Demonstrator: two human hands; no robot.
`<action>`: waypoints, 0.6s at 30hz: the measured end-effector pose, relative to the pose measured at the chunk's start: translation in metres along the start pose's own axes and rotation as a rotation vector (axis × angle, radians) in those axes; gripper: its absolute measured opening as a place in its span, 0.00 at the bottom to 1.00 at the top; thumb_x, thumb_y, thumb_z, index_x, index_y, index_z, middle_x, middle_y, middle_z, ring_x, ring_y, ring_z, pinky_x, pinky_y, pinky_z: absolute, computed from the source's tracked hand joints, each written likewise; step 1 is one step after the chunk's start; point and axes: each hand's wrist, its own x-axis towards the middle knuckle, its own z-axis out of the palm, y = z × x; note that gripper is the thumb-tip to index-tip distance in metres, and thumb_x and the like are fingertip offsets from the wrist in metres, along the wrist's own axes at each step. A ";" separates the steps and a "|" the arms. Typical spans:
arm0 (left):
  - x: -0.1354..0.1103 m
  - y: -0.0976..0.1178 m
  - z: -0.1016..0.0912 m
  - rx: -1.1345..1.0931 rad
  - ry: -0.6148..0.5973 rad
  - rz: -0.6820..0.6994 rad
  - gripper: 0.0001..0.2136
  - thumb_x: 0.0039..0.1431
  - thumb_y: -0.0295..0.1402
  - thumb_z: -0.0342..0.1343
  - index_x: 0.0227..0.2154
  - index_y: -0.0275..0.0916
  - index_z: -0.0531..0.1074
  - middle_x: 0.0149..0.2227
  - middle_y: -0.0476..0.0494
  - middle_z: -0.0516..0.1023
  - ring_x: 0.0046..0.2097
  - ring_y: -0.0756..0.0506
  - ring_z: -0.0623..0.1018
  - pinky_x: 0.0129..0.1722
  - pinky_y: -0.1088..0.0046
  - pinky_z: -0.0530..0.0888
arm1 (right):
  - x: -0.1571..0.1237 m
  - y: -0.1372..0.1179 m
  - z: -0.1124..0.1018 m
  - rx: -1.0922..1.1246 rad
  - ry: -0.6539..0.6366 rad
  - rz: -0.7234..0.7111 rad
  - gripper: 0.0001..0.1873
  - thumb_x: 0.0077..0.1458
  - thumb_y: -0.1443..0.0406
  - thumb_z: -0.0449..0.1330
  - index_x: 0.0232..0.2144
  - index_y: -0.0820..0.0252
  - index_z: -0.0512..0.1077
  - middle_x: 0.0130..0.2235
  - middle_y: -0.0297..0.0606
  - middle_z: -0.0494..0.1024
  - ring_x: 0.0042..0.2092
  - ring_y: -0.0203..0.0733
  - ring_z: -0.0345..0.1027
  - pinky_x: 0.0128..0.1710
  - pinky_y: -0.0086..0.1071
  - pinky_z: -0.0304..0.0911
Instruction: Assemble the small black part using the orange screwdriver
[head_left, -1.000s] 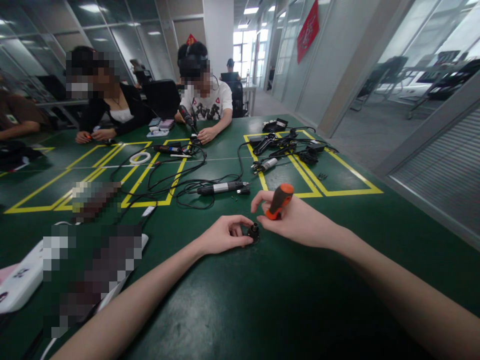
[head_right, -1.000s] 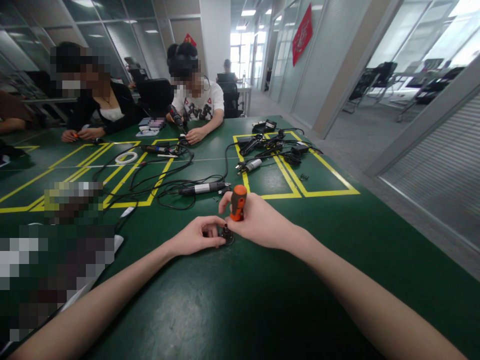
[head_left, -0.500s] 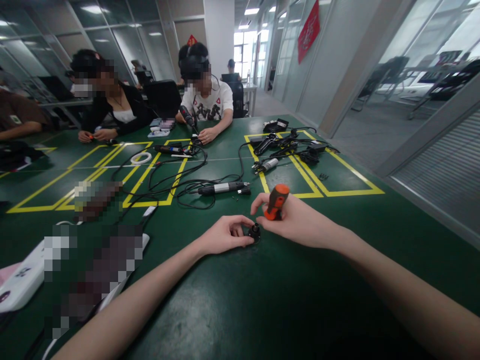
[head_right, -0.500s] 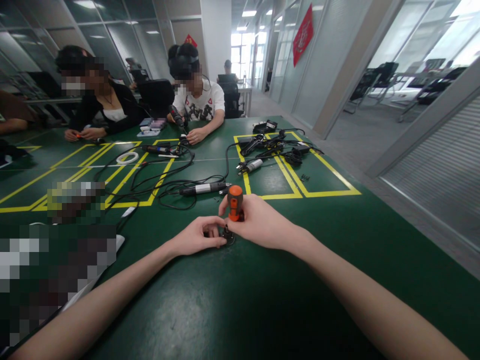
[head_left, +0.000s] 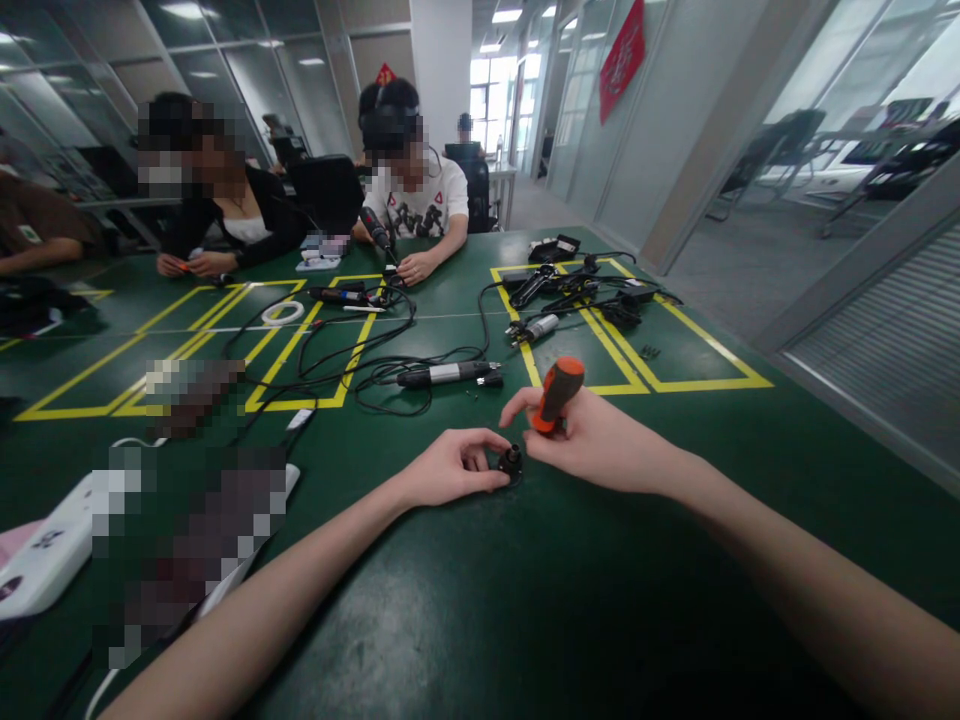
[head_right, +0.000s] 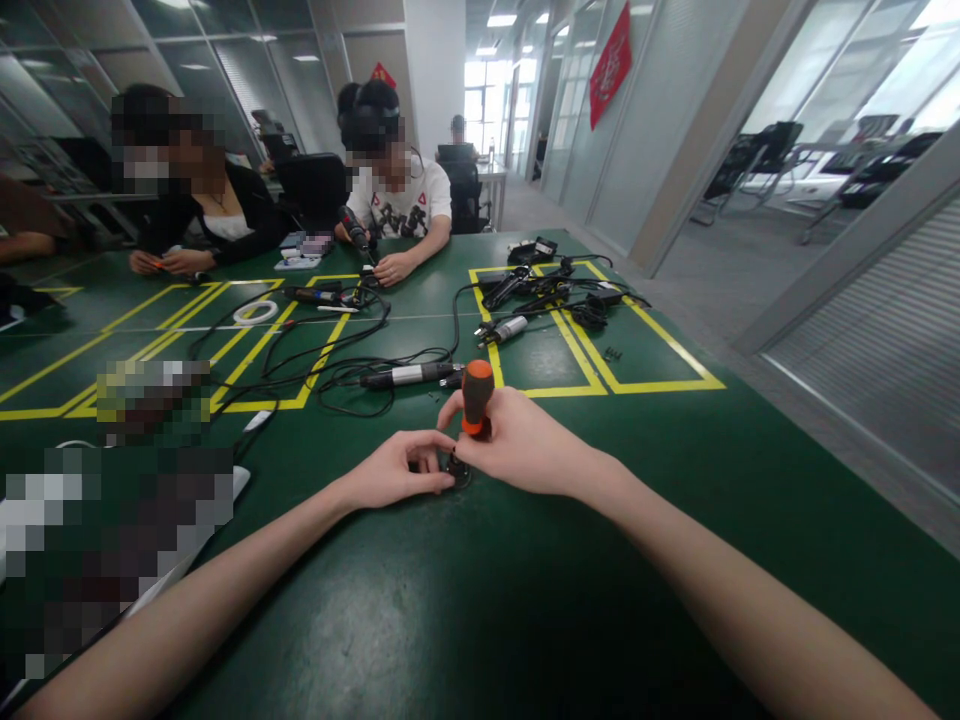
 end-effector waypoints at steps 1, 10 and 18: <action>0.000 0.000 0.000 0.001 0.001 0.000 0.22 0.54 0.38 0.67 0.50 0.32 0.77 0.23 0.53 0.76 0.25 0.53 0.71 0.29 0.78 0.68 | 0.000 0.000 0.000 -0.012 0.001 0.008 0.14 0.49 0.67 0.58 0.40 0.59 0.74 0.22 0.24 0.61 0.24 0.35 0.55 0.25 0.29 0.52; 0.000 -0.001 0.000 -0.001 0.006 0.008 0.22 0.54 0.39 0.68 0.49 0.34 0.77 0.23 0.53 0.76 0.24 0.53 0.71 0.29 0.77 0.68 | 0.001 -0.002 -0.001 0.013 -0.008 -0.042 0.07 0.50 0.66 0.56 0.34 0.58 0.72 0.24 0.27 0.65 0.26 0.35 0.56 0.27 0.30 0.52; 0.000 -0.001 0.000 -0.004 0.009 0.002 0.22 0.54 0.38 0.68 0.50 0.33 0.77 0.23 0.52 0.76 0.25 0.53 0.71 0.28 0.78 0.68 | -0.003 -0.003 -0.003 -0.037 -0.012 -0.017 0.16 0.47 0.67 0.58 0.42 0.58 0.72 0.23 0.24 0.61 0.25 0.35 0.57 0.27 0.29 0.54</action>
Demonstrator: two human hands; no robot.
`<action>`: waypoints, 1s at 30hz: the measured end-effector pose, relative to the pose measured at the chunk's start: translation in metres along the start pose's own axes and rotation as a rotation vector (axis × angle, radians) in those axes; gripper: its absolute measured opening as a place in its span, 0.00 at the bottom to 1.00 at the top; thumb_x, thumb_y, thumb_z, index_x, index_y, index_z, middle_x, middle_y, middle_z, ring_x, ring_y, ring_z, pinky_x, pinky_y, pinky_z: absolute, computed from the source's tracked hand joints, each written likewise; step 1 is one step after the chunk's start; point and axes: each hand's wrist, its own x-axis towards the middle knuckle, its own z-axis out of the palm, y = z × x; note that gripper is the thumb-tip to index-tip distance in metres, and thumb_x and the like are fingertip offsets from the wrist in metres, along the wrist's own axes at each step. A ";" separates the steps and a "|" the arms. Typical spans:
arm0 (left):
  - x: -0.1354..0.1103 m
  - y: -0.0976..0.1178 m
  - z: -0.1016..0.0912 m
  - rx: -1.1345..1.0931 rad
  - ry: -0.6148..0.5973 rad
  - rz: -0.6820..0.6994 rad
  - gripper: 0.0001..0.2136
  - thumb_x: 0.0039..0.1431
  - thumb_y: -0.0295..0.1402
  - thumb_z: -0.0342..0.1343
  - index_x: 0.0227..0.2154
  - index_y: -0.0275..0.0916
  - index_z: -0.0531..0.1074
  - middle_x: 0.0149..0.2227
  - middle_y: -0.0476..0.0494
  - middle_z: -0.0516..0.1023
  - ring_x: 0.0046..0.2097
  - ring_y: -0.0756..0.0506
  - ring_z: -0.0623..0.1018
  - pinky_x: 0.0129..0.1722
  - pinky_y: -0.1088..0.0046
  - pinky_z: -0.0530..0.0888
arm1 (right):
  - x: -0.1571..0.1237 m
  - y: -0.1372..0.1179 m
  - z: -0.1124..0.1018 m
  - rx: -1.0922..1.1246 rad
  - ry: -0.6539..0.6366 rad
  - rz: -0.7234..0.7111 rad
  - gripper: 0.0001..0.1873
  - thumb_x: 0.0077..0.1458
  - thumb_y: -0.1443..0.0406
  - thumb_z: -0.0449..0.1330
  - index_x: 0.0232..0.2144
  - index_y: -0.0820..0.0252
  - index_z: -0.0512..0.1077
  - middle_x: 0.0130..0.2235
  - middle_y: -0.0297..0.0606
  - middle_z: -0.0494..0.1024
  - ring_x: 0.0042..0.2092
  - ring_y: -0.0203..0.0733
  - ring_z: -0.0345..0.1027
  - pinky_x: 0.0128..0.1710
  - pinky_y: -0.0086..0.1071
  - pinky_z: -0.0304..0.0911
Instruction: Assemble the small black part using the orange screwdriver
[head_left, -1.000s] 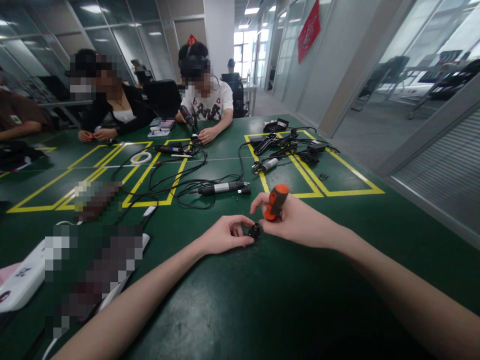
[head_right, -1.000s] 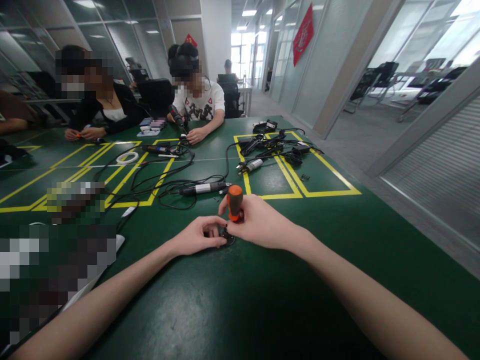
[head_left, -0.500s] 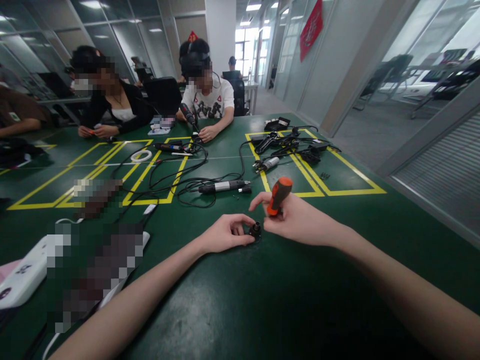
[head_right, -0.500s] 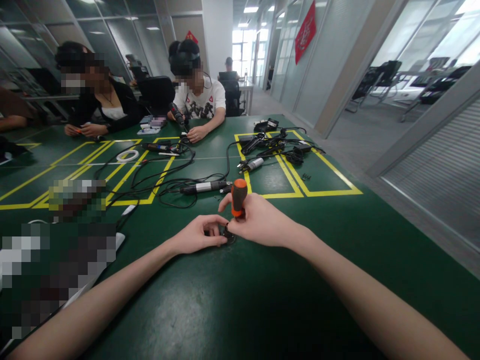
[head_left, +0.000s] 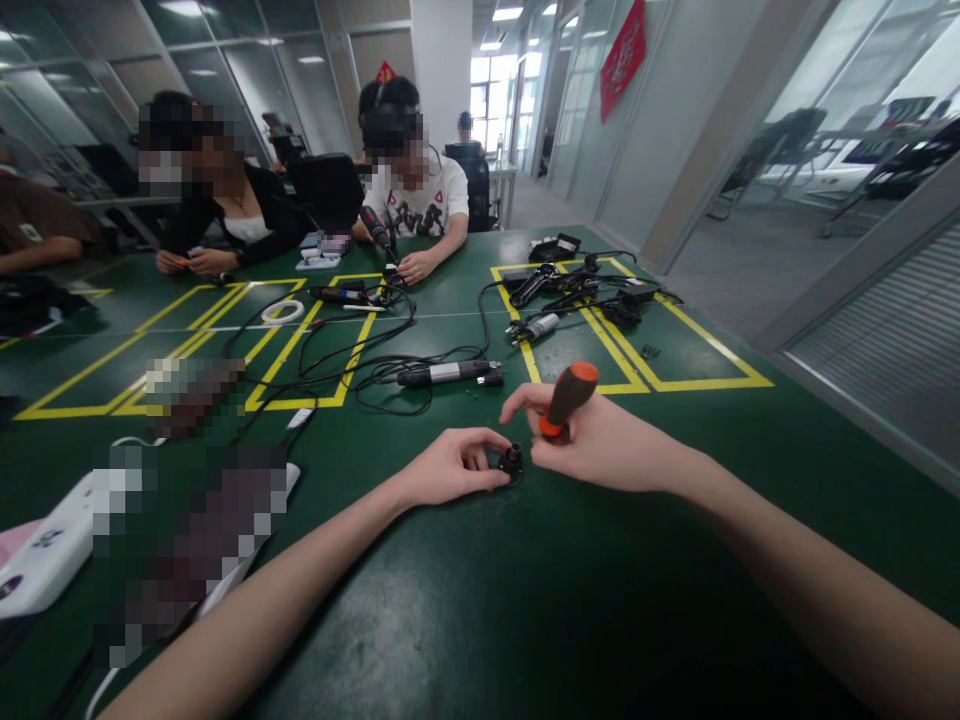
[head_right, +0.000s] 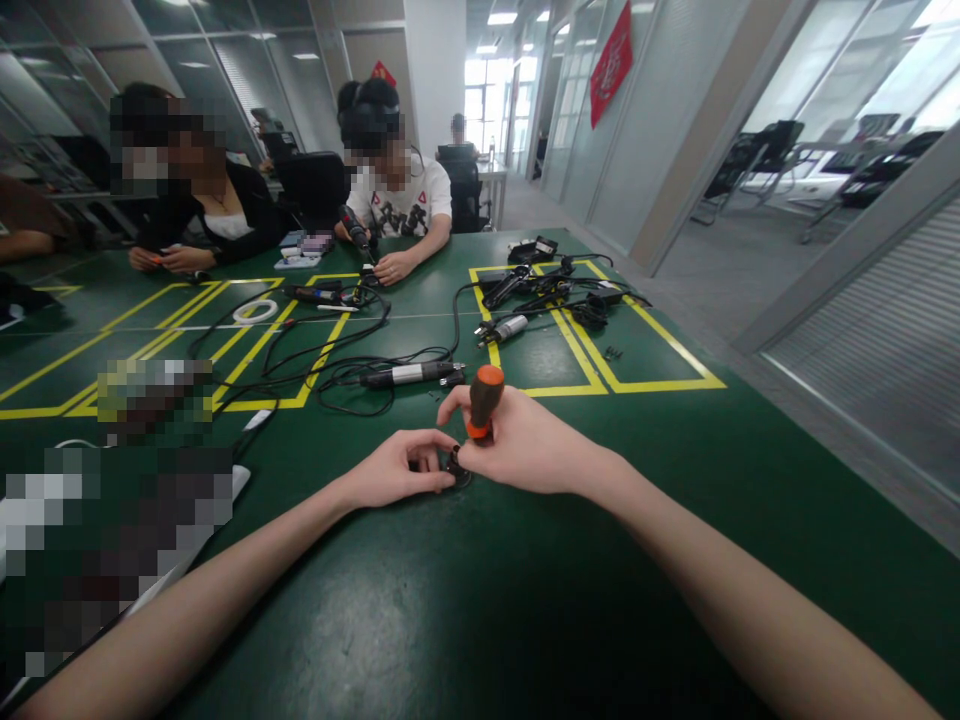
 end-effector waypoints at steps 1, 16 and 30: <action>0.000 0.000 0.000 0.001 -0.001 0.003 0.22 0.54 0.38 0.68 0.50 0.33 0.77 0.23 0.52 0.76 0.25 0.53 0.71 0.28 0.78 0.68 | 0.000 0.001 0.001 -0.001 0.000 -0.003 0.16 0.48 0.67 0.59 0.42 0.58 0.72 0.23 0.24 0.61 0.25 0.35 0.57 0.27 0.29 0.54; -0.001 0.003 -0.001 0.027 0.009 -0.026 0.23 0.53 0.38 0.68 0.50 0.33 0.77 0.23 0.52 0.77 0.25 0.52 0.71 0.27 0.78 0.66 | 0.000 -0.001 -0.001 0.080 0.013 0.023 0.17 0.50 0.66 0.61 0.44 0.58 0.72 0.24 0.24 0.62 0.26 0.35 0.57 0.27 0.28 0.53; -0.001 0.001 0.000 0.020 -0.005 -0.015 0.22 0.54 0.38 0.68 0.50 0.32 0.77 0.24 0.51 0.77 0.25 0.52 0.72 0.28 0.78 0.67 | -0.001 0.001 -0.003 0.093 0.032 0.048 0.15 0.51 0.67 0.61 0.43 0.58 0.74 0.25 0.25 0.63 0.27 0.35 0.58 0.28 0.30 0.54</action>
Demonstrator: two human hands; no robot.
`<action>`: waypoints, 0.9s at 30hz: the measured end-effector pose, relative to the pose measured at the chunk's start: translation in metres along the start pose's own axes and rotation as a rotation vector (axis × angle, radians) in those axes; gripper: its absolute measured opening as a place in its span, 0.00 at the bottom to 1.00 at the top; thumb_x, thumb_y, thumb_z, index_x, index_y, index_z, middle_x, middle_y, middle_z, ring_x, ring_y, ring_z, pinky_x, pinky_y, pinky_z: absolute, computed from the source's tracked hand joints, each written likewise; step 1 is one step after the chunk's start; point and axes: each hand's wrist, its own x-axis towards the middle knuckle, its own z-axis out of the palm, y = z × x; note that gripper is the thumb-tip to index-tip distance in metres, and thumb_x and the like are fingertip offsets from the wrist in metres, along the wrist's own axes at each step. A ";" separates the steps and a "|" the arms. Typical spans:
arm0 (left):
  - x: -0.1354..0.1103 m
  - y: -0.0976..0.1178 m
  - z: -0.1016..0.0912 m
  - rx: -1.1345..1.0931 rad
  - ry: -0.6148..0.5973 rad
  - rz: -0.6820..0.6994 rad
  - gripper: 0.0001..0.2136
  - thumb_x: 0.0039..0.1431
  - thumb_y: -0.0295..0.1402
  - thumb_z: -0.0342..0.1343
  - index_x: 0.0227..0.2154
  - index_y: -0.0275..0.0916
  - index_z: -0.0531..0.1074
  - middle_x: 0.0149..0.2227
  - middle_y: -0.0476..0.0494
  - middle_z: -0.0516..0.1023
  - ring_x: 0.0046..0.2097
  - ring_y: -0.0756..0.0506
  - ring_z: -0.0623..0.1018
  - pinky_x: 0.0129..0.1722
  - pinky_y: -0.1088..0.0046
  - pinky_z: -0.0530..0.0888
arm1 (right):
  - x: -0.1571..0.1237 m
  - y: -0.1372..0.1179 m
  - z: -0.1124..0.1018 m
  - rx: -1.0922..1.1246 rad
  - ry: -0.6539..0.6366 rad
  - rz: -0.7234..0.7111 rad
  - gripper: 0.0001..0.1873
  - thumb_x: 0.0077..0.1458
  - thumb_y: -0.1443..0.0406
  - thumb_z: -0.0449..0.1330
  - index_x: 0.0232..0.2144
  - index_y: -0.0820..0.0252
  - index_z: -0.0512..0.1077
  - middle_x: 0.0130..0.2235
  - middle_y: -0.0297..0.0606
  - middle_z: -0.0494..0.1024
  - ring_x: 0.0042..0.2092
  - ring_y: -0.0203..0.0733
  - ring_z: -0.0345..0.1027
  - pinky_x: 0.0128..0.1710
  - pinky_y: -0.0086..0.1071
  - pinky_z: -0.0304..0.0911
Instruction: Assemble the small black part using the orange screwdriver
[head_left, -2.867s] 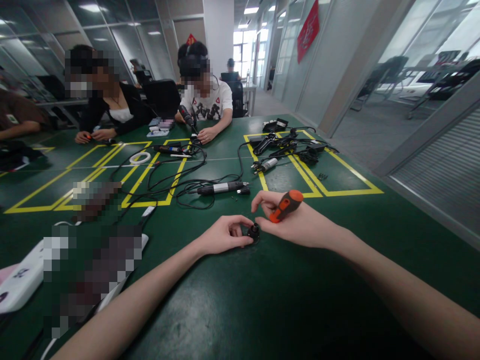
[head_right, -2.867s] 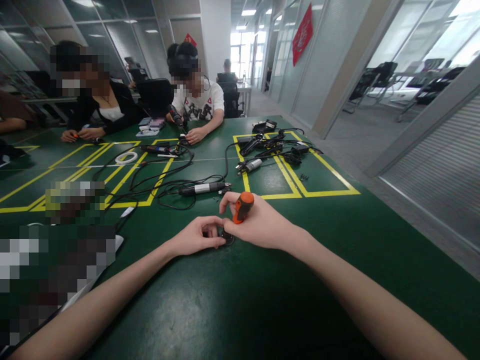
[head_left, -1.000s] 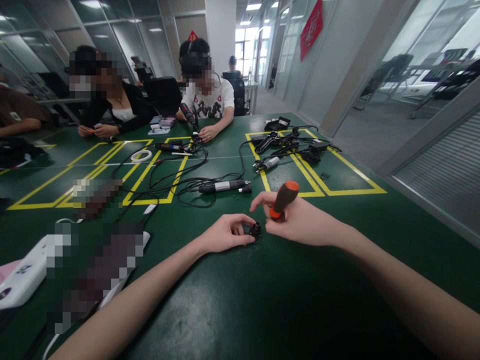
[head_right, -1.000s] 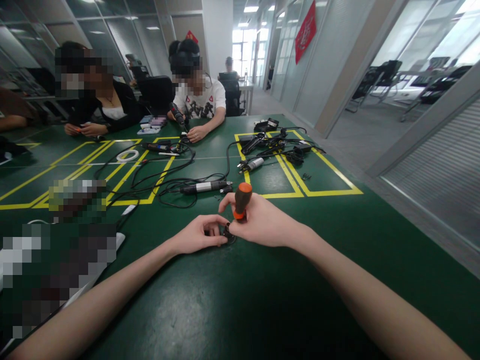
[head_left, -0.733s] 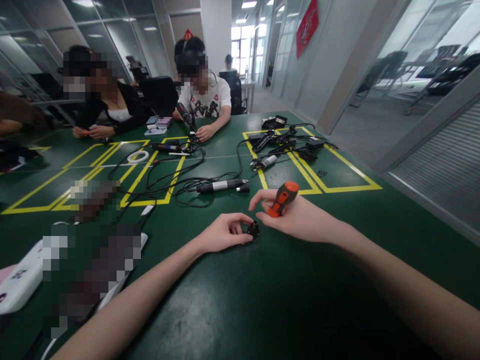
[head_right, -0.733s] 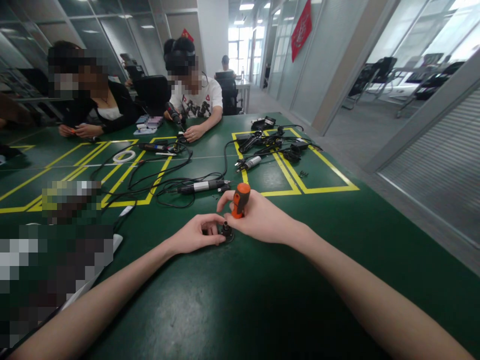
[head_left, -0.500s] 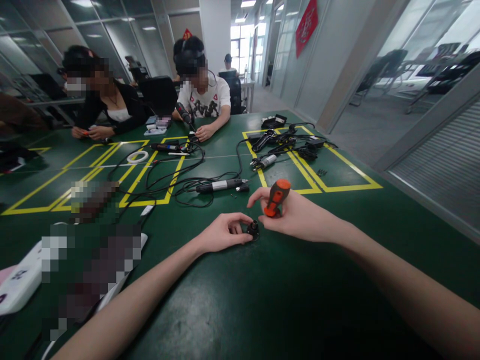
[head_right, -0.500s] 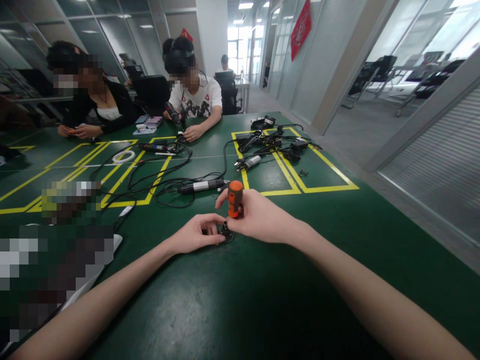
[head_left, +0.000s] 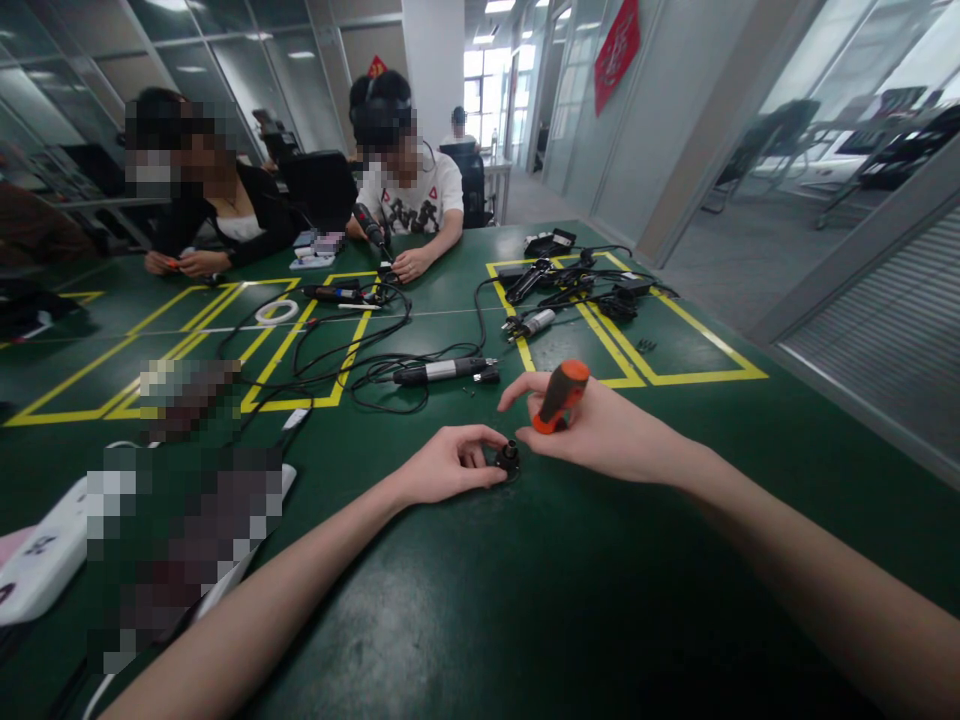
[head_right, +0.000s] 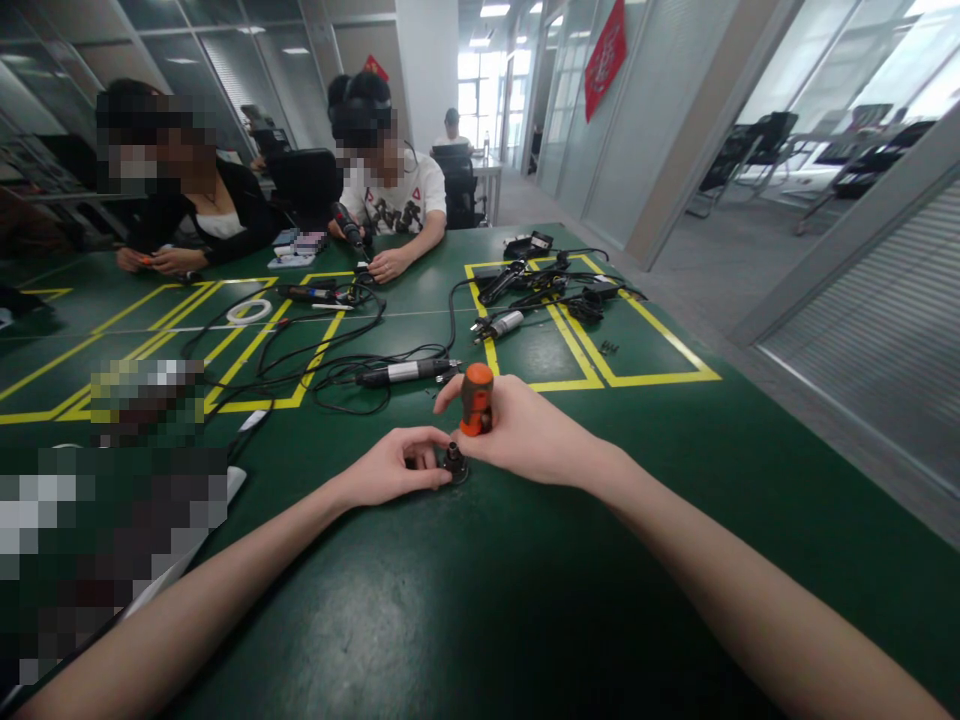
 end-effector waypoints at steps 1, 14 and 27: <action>0.000 0.000 0.000 0.003 0.001 -0.004 0.22 0.54 0.38 0.68 0.50 0.32 0.77 0.24 0.52 0.77 0.25 0.53 0.71 0.28 0.78 0.67 | 0.000 0.001 0.000 0.005 -0.014 -0.014 0.16 0.50 0.67 0.62 0.44 0.58 0.73 0.25 0.25 0.63 0.27 0.35 0.59 0.28 0.29 0.55; 0.000 0.003 0.000 0.003 -0.001 -0.009 0.22 0.54 0.37 0.67 0.50 0.32 0.76 0.24 0.52 0.77 0.25 0.52 0.72 0.28 0.78 0.67 | -0.001 -0.002 0.001 -0.037 -0.012 -0.009 0.12 0.53 0.65 0.60 0.41 0.59 0.75 0.24 0.26 0.63 0.27 0.36 0.58 0.28 0.30 0.54; 0.001 0.001 -0.001 -0.004 -0.004 0.014 0.22 0.54 0.37 0.67 0.49 0.32 0.77 0.23 0.52 0.77 0.24 0.53 0.71 0.28 0.78 0.67 | 0.000 0.000 0.001 -0.070 0.007 -0.023 0.09 0.55 0.63 0.59 0.37 0.59 0.76 0.25 0.29 0.68 0.27 0.37 0.60 0.28 0.30 0.55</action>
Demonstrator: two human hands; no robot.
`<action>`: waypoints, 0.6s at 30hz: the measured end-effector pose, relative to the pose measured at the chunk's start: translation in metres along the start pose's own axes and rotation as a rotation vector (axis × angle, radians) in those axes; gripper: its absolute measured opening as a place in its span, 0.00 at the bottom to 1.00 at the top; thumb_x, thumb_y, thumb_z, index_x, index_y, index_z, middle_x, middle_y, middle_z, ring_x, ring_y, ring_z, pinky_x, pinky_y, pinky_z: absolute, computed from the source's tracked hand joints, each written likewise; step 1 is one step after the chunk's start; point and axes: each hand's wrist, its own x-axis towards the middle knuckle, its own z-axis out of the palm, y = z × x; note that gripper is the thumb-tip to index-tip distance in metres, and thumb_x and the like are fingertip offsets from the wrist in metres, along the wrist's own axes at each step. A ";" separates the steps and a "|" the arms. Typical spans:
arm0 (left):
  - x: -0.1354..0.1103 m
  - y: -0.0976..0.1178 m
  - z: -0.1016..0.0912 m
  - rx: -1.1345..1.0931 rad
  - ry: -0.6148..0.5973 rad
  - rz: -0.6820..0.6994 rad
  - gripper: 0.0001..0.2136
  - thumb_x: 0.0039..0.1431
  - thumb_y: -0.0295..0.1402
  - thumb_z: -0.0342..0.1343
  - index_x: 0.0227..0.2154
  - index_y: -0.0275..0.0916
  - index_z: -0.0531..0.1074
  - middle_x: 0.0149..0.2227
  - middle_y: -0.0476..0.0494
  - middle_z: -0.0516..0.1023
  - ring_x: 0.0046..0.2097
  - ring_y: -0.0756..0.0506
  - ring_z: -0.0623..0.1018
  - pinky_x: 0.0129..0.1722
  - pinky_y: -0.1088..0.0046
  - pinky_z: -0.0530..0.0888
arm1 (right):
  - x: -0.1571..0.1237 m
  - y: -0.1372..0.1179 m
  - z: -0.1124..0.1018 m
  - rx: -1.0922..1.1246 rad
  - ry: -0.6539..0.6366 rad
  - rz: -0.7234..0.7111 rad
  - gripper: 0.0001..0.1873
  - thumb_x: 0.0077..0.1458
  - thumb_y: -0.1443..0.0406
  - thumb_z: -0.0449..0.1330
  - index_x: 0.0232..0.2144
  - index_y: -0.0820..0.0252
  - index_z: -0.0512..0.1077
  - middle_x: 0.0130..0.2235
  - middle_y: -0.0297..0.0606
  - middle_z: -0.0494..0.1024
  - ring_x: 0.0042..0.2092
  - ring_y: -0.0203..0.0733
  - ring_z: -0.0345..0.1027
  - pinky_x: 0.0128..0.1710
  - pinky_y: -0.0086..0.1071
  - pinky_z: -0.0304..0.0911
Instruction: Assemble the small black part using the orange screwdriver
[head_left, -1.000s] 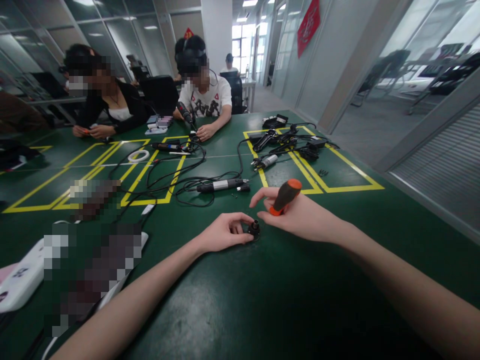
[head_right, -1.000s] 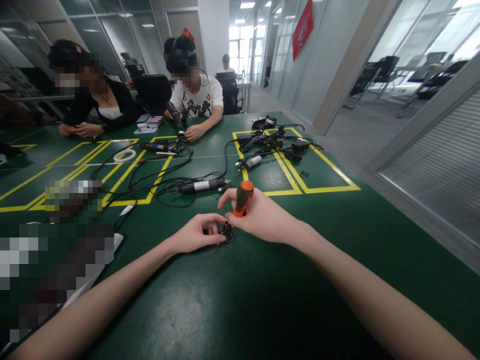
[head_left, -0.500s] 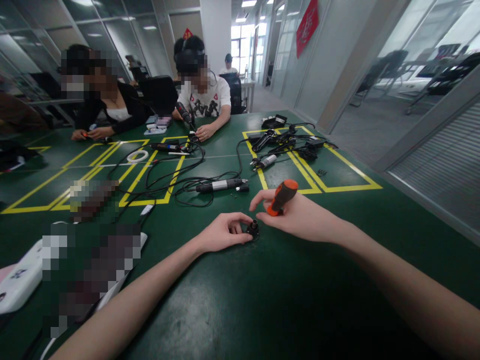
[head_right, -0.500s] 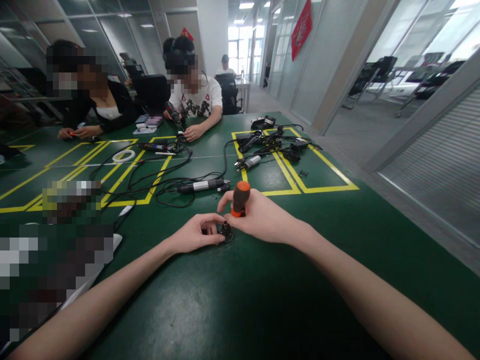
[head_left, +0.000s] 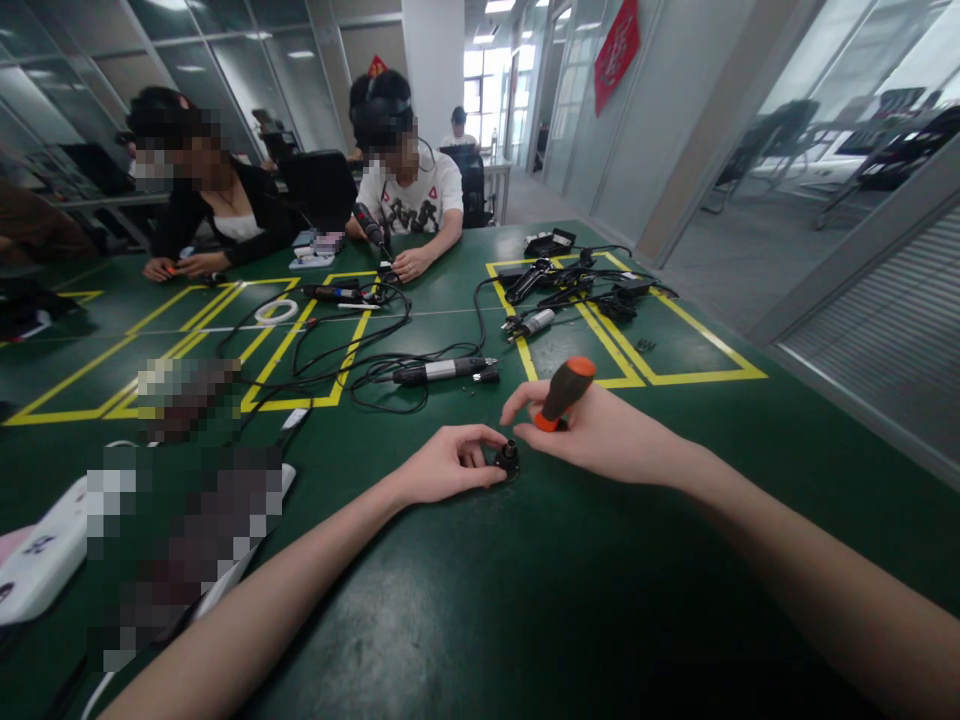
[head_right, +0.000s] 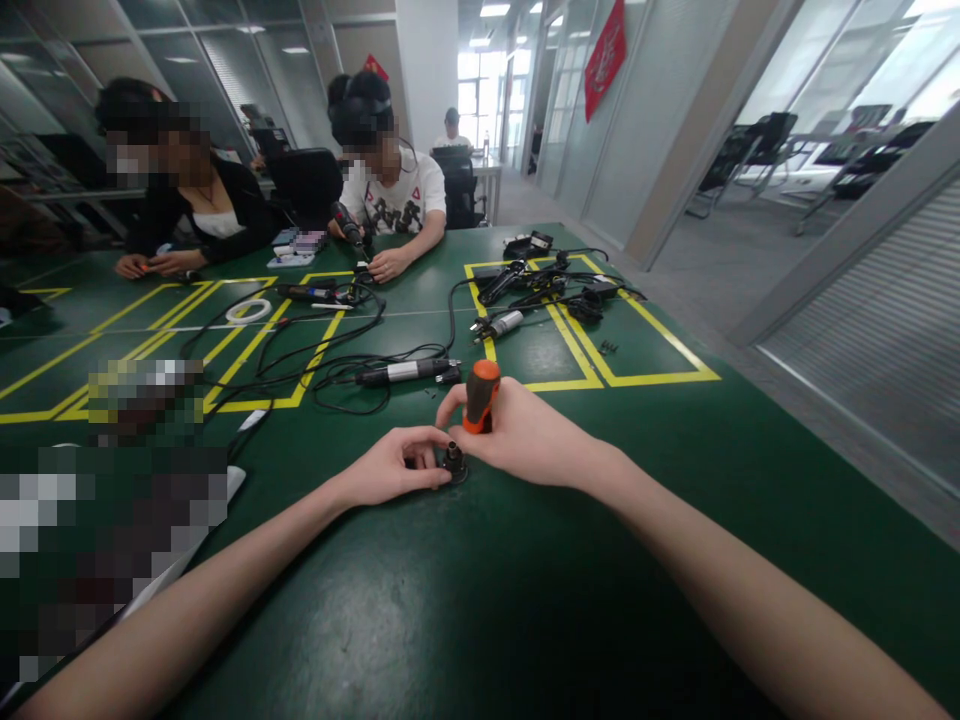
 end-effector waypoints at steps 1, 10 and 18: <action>0.000 0.000 0.000 -0.001 -0.002 0.000 0.22 0.54 0.37 0.67 0.49 0.32 0.77 0.24 0.52 0.77 0.24 0.53 0.72 0.28 0.78 0.67 | 0.000 -0.001 0.000 0.006 -0.003 0.000 0.10 0.54 0.64 0.59 0.38 0.59 0.76 0.24 0.28 0.66 0.27 0.36 0.60 0.27 0.30 0.55; 0.000 -0.003 0.001 -0.010 0.006 0.002 0.22 0.54 0.37 0.68 0.50 0.33 0.76 0.23 0.54 0.76 0.24 0.53 0.70 0.27 0.78 0.67 | 0.000 0.002 0.002 0.005 -0.005 -0.018 0.12 0.55 0.59 0.59 0.39 0.59 0.75 0.24 0.27 0.63 0.26 0.36 0.59 0.27 0.31 0.55; 0.001 -0.004 0.001 0.001 0.007 -0.004 0.22 0.54 0.38 0.68 0.49 0.33 0.76 0.24 0.53 0.77 0.24 0.53 0.72 0.28 0.78 0.67 | -0.001 0.001 0.001 0.047 -0.024 0.028 0.12 0.55 0.61 0.59 0.41 0.58 0.75 0.23 0.26 0.63 0.26 0.36 0.58 0.28 0.30 0.55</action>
